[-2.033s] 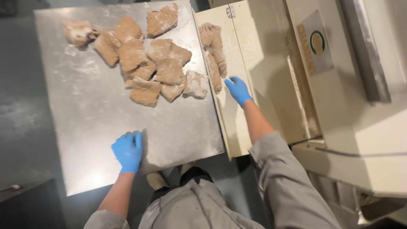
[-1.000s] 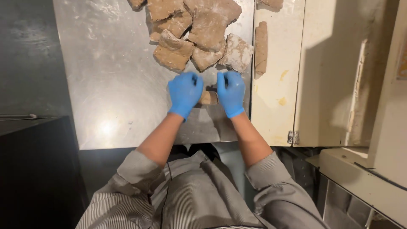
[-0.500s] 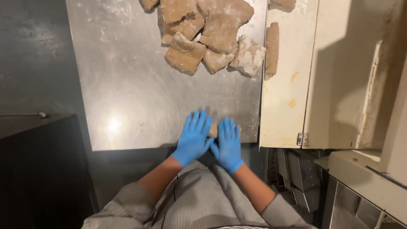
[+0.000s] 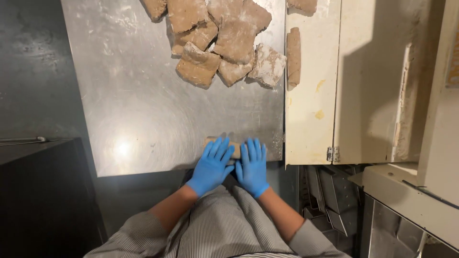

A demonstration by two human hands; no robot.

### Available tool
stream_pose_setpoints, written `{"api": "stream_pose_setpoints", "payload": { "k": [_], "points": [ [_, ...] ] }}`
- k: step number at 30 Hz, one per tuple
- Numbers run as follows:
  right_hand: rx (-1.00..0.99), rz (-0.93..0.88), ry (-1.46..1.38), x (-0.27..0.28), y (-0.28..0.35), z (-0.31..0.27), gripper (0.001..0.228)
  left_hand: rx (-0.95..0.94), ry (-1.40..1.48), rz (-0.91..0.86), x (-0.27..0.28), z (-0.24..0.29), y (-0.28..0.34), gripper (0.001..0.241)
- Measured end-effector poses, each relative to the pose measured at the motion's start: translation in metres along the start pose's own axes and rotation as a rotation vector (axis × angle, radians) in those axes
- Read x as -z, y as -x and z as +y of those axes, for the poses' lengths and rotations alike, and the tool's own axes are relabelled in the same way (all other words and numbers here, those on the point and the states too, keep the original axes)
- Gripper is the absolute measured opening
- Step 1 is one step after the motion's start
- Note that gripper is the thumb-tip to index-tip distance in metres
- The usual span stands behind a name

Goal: Shaping portions of bread dough, coating them in seeds, and arranging them on baking trays.

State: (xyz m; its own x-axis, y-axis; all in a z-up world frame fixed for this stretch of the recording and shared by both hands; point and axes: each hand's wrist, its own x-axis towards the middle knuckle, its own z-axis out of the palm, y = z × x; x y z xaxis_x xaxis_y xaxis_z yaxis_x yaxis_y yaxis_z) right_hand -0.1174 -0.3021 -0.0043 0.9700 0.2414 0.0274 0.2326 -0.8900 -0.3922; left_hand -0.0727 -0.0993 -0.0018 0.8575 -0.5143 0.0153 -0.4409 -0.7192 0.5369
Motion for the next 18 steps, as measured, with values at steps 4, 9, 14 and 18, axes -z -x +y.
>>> {"api": "stream_pose_setpoints", "payload": {
  "k": [4,9,14,18],
  "points": [
    [0.068,0.031,-0.012,0.016,-0.042,0.022,0.085,-0.134,-0.025,-0.139,0.030,-0.023,-0.047,0.087],
    [-0.220,0.128,0.082,0.047,-0.144,0.039,0.087,0.084,-0.110,0.004,0.065,-0.043,-0.127,0.111],
    [0.012,0.033,-0.031,0.015,-0.046,0.036,0.079,-0.318,-0.075,-0.155,0.036,-0.046,-0.045,0.089],
    [0.177,0.042,-0.048,0.002,0.001,0.027,0.084,-0.494,-0.082,-0.166,0.036,-0.040,-0.013,0.077]
  ]
}}
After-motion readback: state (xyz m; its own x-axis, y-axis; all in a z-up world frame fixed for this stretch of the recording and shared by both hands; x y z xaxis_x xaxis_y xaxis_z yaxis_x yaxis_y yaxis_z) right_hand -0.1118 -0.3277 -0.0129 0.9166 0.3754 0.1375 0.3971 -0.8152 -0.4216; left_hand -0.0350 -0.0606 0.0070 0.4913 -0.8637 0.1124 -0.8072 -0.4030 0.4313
